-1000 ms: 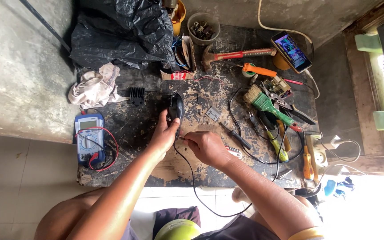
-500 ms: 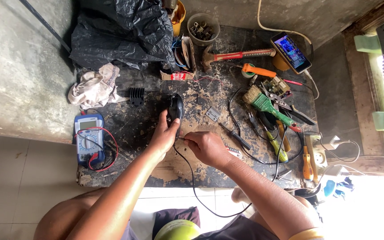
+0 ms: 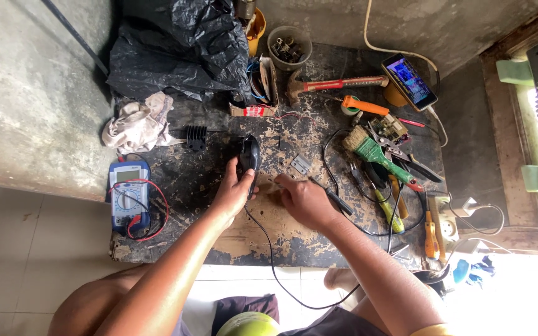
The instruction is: Disassembling and inspecting a hair clipper using a screwdriver on a repair bench.
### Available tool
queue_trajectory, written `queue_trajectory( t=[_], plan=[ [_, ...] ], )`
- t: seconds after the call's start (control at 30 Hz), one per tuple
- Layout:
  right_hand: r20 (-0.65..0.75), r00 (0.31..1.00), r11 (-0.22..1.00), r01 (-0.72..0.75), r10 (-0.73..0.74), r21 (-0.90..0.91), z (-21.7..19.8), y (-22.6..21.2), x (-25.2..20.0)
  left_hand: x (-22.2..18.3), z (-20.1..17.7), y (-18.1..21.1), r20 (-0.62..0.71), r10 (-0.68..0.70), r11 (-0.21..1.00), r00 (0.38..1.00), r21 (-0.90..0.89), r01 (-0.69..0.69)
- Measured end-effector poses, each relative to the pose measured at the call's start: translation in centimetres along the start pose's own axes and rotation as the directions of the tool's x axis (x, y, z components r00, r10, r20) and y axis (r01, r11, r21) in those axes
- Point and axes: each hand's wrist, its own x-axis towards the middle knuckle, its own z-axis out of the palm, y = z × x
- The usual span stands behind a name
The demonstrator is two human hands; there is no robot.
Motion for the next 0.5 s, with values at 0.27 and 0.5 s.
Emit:
queue_trajectory(
  t=[0.27, 0.5],
  plan=[
    [-0.056, 0.988, 0.986, -0.147, 0.143, -0.076, 1.5, 3.3, 1.4, 0.5, -0.2, -0.9, -0.001, -0.003, 1.0, 1.0, -0.013, 0.003],
    [-0.096, 0.978, 0.978, -0.191, 0.184, -0.079, 1.0, 3.4, 1.8, 1.5, -1.4, -2.6, 0.026, 0.009, 0.985, 1.0, -0.174, -0.004]
  ],
)
